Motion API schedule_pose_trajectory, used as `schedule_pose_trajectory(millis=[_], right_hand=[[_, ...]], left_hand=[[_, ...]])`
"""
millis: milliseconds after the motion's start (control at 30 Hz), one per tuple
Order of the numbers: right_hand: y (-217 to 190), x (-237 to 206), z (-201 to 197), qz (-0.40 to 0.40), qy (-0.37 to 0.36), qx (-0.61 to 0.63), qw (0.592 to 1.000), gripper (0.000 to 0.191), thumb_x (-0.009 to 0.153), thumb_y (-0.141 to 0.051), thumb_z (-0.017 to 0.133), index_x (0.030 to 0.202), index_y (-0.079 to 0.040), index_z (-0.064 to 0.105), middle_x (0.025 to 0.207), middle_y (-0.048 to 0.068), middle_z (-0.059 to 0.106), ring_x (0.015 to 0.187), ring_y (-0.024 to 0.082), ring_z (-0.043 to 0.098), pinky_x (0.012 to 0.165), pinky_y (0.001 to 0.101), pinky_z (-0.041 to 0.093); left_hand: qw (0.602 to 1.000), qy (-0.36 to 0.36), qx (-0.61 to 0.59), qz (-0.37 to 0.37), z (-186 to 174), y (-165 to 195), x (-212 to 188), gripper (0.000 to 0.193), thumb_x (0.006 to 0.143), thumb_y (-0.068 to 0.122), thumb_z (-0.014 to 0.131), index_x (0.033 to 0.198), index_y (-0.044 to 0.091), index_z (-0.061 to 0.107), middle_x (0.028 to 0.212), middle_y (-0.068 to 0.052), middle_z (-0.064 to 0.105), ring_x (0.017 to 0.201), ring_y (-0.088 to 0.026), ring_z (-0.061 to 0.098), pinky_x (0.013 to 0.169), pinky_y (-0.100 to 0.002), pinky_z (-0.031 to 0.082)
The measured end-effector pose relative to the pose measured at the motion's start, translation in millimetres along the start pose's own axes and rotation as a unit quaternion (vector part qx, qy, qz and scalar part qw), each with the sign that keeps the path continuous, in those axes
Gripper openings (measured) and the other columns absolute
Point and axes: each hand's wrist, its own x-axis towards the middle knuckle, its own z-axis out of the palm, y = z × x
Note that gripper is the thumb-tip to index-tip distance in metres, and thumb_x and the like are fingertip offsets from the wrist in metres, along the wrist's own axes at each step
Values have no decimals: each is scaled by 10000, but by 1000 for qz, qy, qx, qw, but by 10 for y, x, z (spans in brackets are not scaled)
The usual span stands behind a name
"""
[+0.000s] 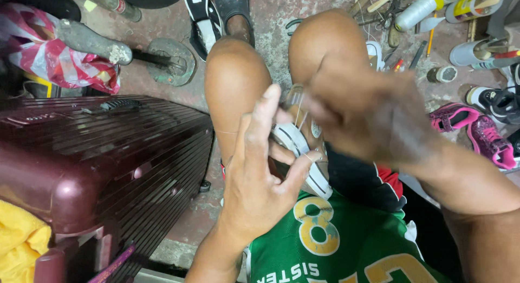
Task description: The person sits on the floor of a shoe repair shop with a canvas sneaker on their lap and hand-stitches the sole edge with needle and thread. They pull the thread taut repeatedly, reposition the shoe, and continue stitching along the seam, at one point using a small awl-like tool to work the thread through the sole.
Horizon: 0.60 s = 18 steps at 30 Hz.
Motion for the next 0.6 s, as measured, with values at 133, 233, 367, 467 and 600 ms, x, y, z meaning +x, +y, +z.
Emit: schedule_pose_trajectory(millis=[133,233,367,467,600], right_hand=[[373,231,78,10,87,-130,988,153,992,-140,735,995,-32,627,900,154,644,773,369,649,617,467,476],[553,226,115,63,75,-127,987,295,1019,-158,719,1182,55,596,855,160,637,753,403,646,642,488,497],[404,-139,113,15,90,-58,994,241,1096,11,521,1336,15,516,1100,199,674,951,384,680,806,426,539],[218,-395,89,48,22,-26,998,308,1037,-17,589,1343,-26,555,967,199,669,828,374,682,706,437,547],[110,-415,174,-4,-20,32,999,390,950,-70,628,1320,17,537,828,147,645,706,320,658,651,435,545]], left_hand=[[999,39,18,1,-57,24,54,963,790,33,870,1560,37,290,1455,-189,553,875,-165,691,763,-248,582],[997,43,-19,-56,-52,16,109,1016,795,31,874,1619,36,279,1553,-190,536,774,-110,736,768,-233,601],[996,51,-26,-75,-86,-12,120,1017,782,37,891,1599,38,285,1558,-193,537,783,-119,736,659,-215,572],[993,49,-43,-102,-101,-17,128,1032,760,26,888,1597,37,284,1570,-198,535,762,-112,734,657,-217,568],[992,41,-61,-104,-104,17,165,1030,766,-4,865,1610,36,276,1566,-200,539,784,-101,747,718,-216,597]])
